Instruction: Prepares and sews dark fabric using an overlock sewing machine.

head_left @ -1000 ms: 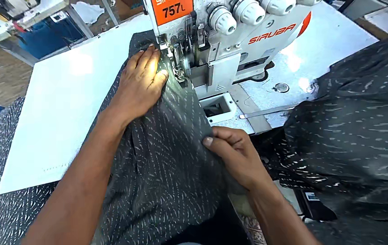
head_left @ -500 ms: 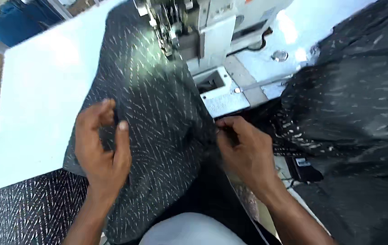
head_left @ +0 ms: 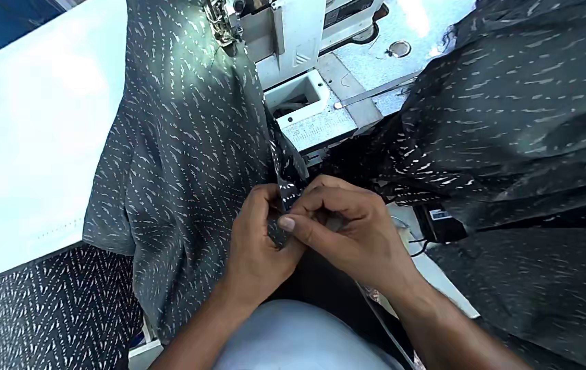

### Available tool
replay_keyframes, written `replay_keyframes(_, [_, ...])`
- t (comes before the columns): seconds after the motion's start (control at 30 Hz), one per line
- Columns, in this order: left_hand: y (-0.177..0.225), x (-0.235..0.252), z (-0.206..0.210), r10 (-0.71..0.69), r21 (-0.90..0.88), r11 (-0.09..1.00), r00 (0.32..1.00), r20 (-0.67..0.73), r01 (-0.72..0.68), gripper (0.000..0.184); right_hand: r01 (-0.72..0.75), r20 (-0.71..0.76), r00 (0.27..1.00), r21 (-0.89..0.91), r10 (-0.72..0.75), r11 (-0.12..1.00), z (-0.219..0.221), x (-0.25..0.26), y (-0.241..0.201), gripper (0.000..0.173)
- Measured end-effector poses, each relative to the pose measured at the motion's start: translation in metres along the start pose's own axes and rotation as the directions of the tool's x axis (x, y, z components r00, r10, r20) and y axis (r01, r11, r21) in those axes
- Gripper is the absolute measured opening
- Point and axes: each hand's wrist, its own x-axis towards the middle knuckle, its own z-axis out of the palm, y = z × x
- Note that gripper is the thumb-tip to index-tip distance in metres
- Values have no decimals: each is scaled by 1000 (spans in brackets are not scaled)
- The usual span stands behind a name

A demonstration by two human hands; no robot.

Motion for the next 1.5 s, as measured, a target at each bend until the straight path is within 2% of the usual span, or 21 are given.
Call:
replay_keyframes(0.1, [2,-1,5,-11,-56,998,997,-83,7,12,49,-60,997,-63,-52,997,2,3,1,10])
replay_keyframes(0.17, [1,0,1,-94,-179,981,990,-106,74,15,99,-147,979,-278,-144,956,-1,6,5,20])
replay_keyframes(0.23, [-2,-3,2,-221,-356,918,970,-104,171,20,55,-179,965,-573,-190,818,-5,23,5,42])
replay_keyframes(0.3, [-2,-4,11,-371,-567,782,924,-89,259,23,-13,-153,978,-728,-144,685,-3,54,3,55])
replay_keyframes(0.33, [1,-2,14,-412,-630,730,906,-94,267,24,-29,-125,987,-764,-105,645,0,70,2,51])
replay_keyframes(0.37, [4,-1,15,-409,-639,731,903,-128,241,23,-26,-84,994,-779,-63,626,2,82,2,40])
replay_keyframes(0.4, [7,0,13,-351,-575,798,915,-198,181,20,-8,-33,999,-775,-27,632,3,89,1,26])
replay_keyframes(0.47, [12,0,0,-36,-225,973,929,-369,-51,14,28,45,999,-646,2,762,-3,81,-1,11])
replay_keyframes(0.53, [17,-2,-15,287,145,957,892,-351,-251,10,-4,109,994,-245,32,969,-17,60,6,9])
replay_keyframes(0.57, [18,-5,-17,371,250,919,883,-287,-305,7,-76,153,985,-6,76,997,-22,50,11,8])
replay_keyframes(0.6, [20,-8,-16,416,307,889,881,-226,-341,8,-172,181,973,173,140,970,-25,39,15,10])
replay_keyframes(0.63, [19,-9,-12,435,330,871,883,-177,-363,11,-244,186,963,279,196,929,-27,29,19,13])
replay_keyframes(0.73, [16,-4,0,400,304,885,911,-103,-354,14,-265,153,963,392,221,881,-28,9,24,14])
replay_keyframes(0.9, [26,0,9,278,122,956,955,-103,-265,13,-202,93,979,459,179,865,-22,-10,22,8])
replay_keyframes(0.97, [31,2,12,261,102,962,961,-93,-252,14,-181,68,983,440,169,880,-21,-14,20,7])
replay_keyframes(1.13, [38,5,17,238,93,969,966,-99,-229,14,-145,118,987,365,109,919,-27,-19,18,17])
replay_keyframes(1.5, [39,1,25,196,63,980,976,-95,-190,19,-120,119,989,276,90,954,-31,-24,19,19])
